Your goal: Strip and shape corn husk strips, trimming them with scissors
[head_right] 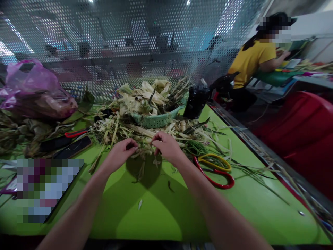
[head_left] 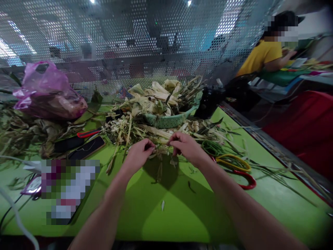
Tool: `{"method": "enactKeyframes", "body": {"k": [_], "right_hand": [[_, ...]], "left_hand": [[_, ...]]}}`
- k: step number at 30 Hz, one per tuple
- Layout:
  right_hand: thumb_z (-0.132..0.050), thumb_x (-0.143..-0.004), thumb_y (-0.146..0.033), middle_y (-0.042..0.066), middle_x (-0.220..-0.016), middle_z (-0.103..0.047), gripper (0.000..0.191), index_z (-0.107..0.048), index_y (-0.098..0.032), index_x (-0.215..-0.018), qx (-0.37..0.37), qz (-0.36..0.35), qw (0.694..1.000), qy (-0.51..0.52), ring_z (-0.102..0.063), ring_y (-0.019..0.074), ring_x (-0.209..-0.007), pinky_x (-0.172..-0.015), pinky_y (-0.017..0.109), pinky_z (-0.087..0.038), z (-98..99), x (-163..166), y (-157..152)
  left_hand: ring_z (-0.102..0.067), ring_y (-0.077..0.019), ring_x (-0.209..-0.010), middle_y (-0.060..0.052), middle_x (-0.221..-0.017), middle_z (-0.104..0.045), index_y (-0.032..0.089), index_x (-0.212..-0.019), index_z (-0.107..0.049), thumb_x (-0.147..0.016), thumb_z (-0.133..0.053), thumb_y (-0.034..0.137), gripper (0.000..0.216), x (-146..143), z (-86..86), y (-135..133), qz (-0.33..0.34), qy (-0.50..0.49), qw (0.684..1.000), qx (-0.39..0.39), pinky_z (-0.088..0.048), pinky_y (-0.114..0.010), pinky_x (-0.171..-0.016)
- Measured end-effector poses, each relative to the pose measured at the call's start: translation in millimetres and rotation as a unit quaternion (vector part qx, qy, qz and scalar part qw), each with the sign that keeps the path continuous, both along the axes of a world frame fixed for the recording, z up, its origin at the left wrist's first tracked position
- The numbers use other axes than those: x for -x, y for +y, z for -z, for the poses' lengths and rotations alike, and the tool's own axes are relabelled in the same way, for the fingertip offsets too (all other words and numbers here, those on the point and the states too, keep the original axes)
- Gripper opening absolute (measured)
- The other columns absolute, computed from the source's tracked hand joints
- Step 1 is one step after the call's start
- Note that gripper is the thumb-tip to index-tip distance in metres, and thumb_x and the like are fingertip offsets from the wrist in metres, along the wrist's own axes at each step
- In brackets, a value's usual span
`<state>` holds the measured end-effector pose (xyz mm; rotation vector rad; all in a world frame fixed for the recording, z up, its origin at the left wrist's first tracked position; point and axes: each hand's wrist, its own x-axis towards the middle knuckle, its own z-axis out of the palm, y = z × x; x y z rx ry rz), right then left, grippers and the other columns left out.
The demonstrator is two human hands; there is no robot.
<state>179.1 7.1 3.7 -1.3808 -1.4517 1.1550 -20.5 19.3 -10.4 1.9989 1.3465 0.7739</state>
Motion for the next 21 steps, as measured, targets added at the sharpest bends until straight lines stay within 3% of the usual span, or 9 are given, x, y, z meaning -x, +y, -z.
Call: {"method": "enactKeyframes", "body": {"k": [3, 6, 10, 12, 14, 16, 18, 21], "right_hand": [[-0.054, -0.073, -0.022, 0.001, -0.071, -0.064, 0.007, -0.05, -0.019, -0.078, 0.065, -0.033, 0.983, 0.171, -0.056, 0.0105, -0.049, -0.05, 0.023, -0.04, -2.2, -0.8, -0.6], [-0.055, -0.075, -0.026, -0.001, -0.067, -0.059, 0.01, -0.051, -0.019, -0.081, 0.068, -0.055, 0.978, 0.191, -0.054, 0.0111, -0.053, -0.053, 0.024, -0.042, -2.0, -0.5, -1.4], [-0.063, -0.072, -0.025, -0.004, -0.062, -0.049, 0.017, -0.06, -0.019, -0.087, -0.059, -0.04, 0.997, -0.037, -0.045, 0.0107, -0.054, -0.053, 0.023, -0.035, -1.9, -3.9, 0.5], [-0.066, -0.071, -0.027, -0.003, -0.066, -0.051, 0.014, -0.065, -0.019, -0.083, -0.133, -0.023, 0.976, -0.173, -0.046, 0.0119, -0.059, -0.056, 0.025, -0.034, -3.1, -6.8, 1.8], [-0.065, -0.074, -0.031, 0.0, -0.07, -0.053, 0.013, -0.066, -0.019, -0.072, -0.169, -0.013, 0.961, -0.221, -0.048, 0.0136, -0.064, -0.06, 0.026, -0.035, -4.8, -8.6, 2.5], [-0.063, -0.076, -0.035, 0.001, -0.07, -0.053, 0.021, -0.063, -0.018, -0.064, -0.148, -0.021, 0.974, -0.168, -0.049, 0.0147, -0.067, -0.062, 0.027, -0.036, -6.2, -8.3, 2.4], [-0.062, -0.075, -0.034, 0.001, -0.07, -0.055, 0.024, -0.056, -0.018, -0.059, -0.095, -0.038, 0.993, -0.052, -0.048, 0.0135, -0.065, -0.062, 0.026, -0.037, -6.8, -5.6, 0.9], [-0.059, -0.074, -0.027, 0.002, -0.081, -0.061, 0.021, -0.048, -0.018, -0.059, -0.01, -0.066, 0.989, 0.128, -0.044, 0.01, -0.057, -0.057, 0.024, -0.036, -5.7, 0.9, -3.3]], "left_hand": [[-0.057, -0.0163, -0.075, -0.002, -0.08, -0.065, 0.02, -0.083, -0.061, -0.08, -0.053, 0.024, 0.009, 1.3, -0.6, -0.1, 0.007, 0.015, 1.0, -0.005, -0.041, -0.026, -0.068], [-0.057, -0.0165, -0.075, -0.002, -0.081, -0.066, 0.02, -0.083, -0.06, -0.08, -0.053, 0.023, 0.008, 1.3, -1.7, -0.8, 0.015, 0.027, 1.0, -0.008, -0.04, -0.027, -0.068], [-0.057, -0.0168, -0.074, -0.003, -0.083, -0.066, 0.02, -0.083, -0.059, -0.081, -0.051, 0.023, 0.008, 1.3, -3.7, -2.1, 0.004, 0.04, 0.999, -0.008, -0.039, -0.027, -0.065], [-0.057, -0.0167, -0.074, -0.003, -0.082, -0.066, 0.02, -0.082, -0.058, -0.081, -0.05, 0.022, 0.009, 1.7, -4.2, -2.3, -0.001, 0.044, 0.999, -0.008, -0.039, -0.026, -0.065], [-0.057, -0.0168, -0.074, -0.003, -0.081, -0.065, 0.02, -0.083, -0.058, -0.082, -0.049, 0.022, 0.009, 1.9, -4.6, -2.2, -0.003, 0.048, 0.999, -0.009, -0.039, -0.027, -0.066], [-0.057, -0.0171, -0.075, -0.003, -0.082, -0.065, 0.02, -0.084, -0.058, -0.082, -0.049, 0.021, 0.009, 1.5, -5.2, -2.5, 0.0, 0.054, 0.998, -0.012, -0.039, -0.027, -0.067], [-0.056, -0.0175, -0.075, -0.003, -0.082, -0.065, 0.021, -0.084, -0.058, -0.082, -0.048, 0.019, 0.01, 0.3, -6.0, -3.5, 0.006, 0.062, 0.998, -0.015, -0.038, -0.028, -0.066], [-0.055, -0.0176, -0.074, -0.003, -0.081, -0.064, 0.021, -0.084, -0.056, -0.082, -0.046, 0.017, 0.011, -2.6, -6.7, -6.0, 0.024, 0.081, 0.996, -0.018, -0.037, -0.028, -0.063]]}}
